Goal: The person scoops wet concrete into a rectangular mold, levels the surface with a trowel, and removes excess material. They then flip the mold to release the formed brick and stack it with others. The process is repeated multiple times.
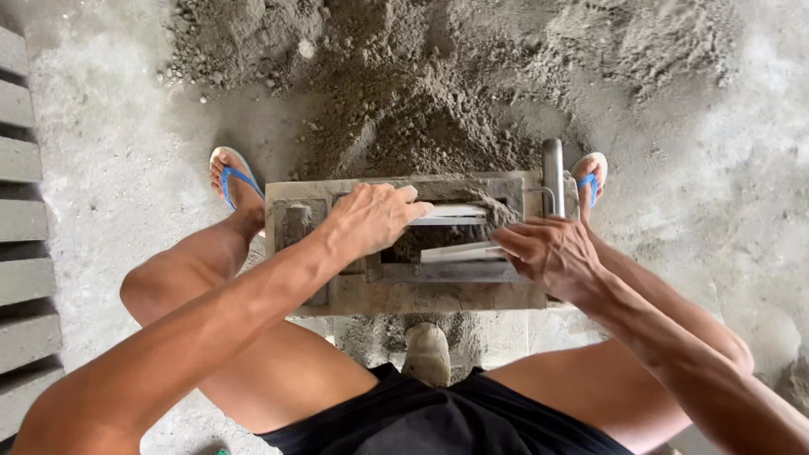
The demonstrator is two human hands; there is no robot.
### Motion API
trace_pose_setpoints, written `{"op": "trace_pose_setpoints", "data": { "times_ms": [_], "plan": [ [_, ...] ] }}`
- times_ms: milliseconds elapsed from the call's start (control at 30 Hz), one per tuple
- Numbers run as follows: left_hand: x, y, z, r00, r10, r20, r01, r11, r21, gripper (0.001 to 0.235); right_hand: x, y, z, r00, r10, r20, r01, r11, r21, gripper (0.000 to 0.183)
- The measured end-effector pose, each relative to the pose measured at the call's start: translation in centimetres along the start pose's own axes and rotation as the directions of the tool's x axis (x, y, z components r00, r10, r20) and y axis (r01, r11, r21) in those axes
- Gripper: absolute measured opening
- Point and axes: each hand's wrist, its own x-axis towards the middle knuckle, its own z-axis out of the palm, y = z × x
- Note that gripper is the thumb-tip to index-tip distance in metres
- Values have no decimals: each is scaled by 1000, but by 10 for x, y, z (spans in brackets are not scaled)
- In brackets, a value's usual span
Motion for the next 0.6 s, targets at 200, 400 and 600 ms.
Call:
{"op": "trace_pose_setpoints", "data": {
  "times_ms": [200,400,600],
  "plan": [
    [82,-84,-10,922,-371,-109,329,900,-287,41,37,47,-46,915,399,-58,-351,860,370,9],
    [187,-207,133,906,-423,10,401,852,-337,29,183,109,27,816,452,360,-544,810,218,19],
    [180,-247,161,894,-405,192,448,795,-408,35,236,127,151,844,232,483,-395,879,269,11]
  ]
}}
